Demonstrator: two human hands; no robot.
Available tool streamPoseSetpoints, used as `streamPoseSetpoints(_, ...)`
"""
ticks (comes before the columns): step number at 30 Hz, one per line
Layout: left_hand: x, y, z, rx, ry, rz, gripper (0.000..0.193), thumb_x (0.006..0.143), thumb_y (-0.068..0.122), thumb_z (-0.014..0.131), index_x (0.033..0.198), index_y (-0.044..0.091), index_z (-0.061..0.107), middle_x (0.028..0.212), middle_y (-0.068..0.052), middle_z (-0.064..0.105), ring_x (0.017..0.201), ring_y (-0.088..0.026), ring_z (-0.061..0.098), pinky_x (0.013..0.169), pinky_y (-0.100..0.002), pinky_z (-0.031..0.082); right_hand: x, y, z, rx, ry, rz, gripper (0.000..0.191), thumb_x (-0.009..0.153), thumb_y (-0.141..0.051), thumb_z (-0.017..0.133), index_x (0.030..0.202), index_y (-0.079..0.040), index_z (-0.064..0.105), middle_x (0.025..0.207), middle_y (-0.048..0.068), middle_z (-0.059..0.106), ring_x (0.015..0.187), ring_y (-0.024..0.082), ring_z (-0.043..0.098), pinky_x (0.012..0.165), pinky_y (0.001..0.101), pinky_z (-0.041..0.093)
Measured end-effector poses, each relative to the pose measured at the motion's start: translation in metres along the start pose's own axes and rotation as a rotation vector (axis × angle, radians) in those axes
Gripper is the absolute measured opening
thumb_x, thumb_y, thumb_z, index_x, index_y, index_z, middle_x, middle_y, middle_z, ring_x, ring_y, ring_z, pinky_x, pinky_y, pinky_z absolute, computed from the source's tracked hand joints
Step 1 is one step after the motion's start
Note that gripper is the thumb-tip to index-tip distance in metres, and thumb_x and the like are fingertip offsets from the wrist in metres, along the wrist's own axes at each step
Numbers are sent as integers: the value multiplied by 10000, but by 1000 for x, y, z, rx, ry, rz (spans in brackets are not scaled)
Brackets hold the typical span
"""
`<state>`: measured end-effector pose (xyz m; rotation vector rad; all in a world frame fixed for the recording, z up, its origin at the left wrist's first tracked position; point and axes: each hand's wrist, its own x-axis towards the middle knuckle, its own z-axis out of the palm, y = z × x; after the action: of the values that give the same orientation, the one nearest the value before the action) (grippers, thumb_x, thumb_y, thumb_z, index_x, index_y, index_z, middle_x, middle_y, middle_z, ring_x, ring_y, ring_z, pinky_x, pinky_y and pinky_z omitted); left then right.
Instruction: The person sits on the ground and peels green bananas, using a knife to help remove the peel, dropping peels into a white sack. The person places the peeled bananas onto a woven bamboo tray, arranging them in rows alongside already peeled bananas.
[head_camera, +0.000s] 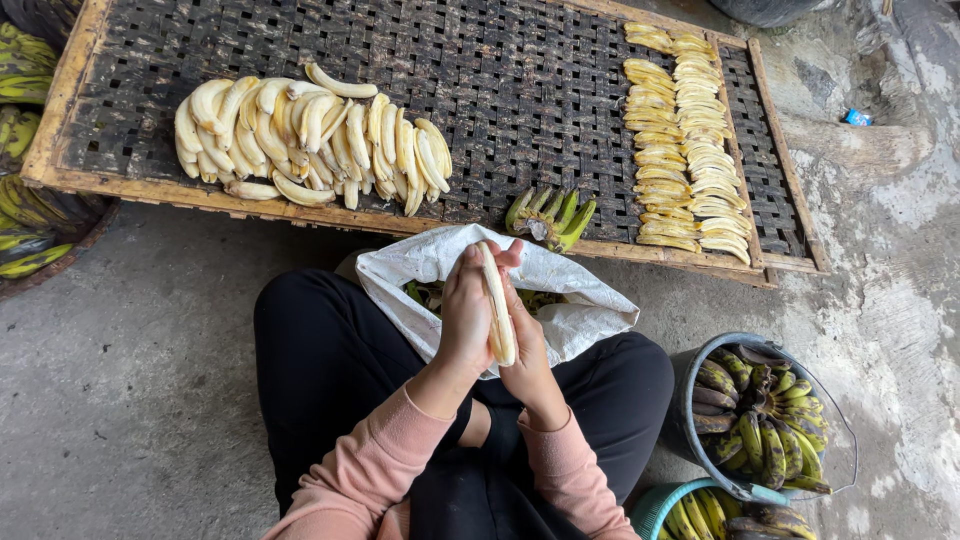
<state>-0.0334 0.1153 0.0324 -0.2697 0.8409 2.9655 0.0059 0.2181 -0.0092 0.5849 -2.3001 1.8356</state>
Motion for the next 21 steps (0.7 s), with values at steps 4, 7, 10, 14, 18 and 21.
streamPoseSetpoints(4,1,-2,-9,89,-79,-23,289,1110,281,424,1152,36,572,1381,-123,680,1209,-223,561,1007,-291,461,9,-3,1,-93,30,121,628,1007,-113,582,1599,-88,371,1530,199,550,1362,331,583,1107,377,457)
streamPoseSetpoints(7,18,-4,-20,30,-149,-43,434,1077,373,388,1222,40,625,1372,-95,674,1393,-196,547,1120,-240,486,19,-12,-3,-526,0,181,578,1036,-146,596,1588,-179,429,1317,164,649,1183,322,664,958,390,543)
streamPoseSetpoints(10,44,-6,-46,158,-98,-271,430,1012,431,408,1287,162,599,1290,-62,688,1187,-197,680,819,-289,578,39,-18,-10,-1102,-66,252,630,1004,-222,646,1581,-238,393,1009,106,688,911,278,688,700,395,574)
streamPoseSetpoints(14,106,-28,-75,426,-88,-406,425,899,94,688,1308,30,591,1115,-158,720,869,-210,743,691,-279,663,75,-7,-36,-1243,107,117,791,954,-203,681,1631,-156,275,990,132,678,868,311,674,588,397,571)
streamPoseSetpoints(18,205,-7,-100,1061,156,-61,493,943,143,691,1362,50,449,1015,-59,646,698,-123,657,592,-263,594,86,16,-100,-1069,389,263,799,969,-235,693,1625,-162,244,1088,164,706,870,314,689,643,446,557)
streamPoseSetpoints(21,267,22,-106,1730,185,503,420,1002,182,664,1347,9,497,1124,-172,711,1000,-312,700,831,-461,590,60,37,-146,-566,561,440,704,1077,-226,558,1678,-199,192,1026,152,739,808,251,701,697,389,564)
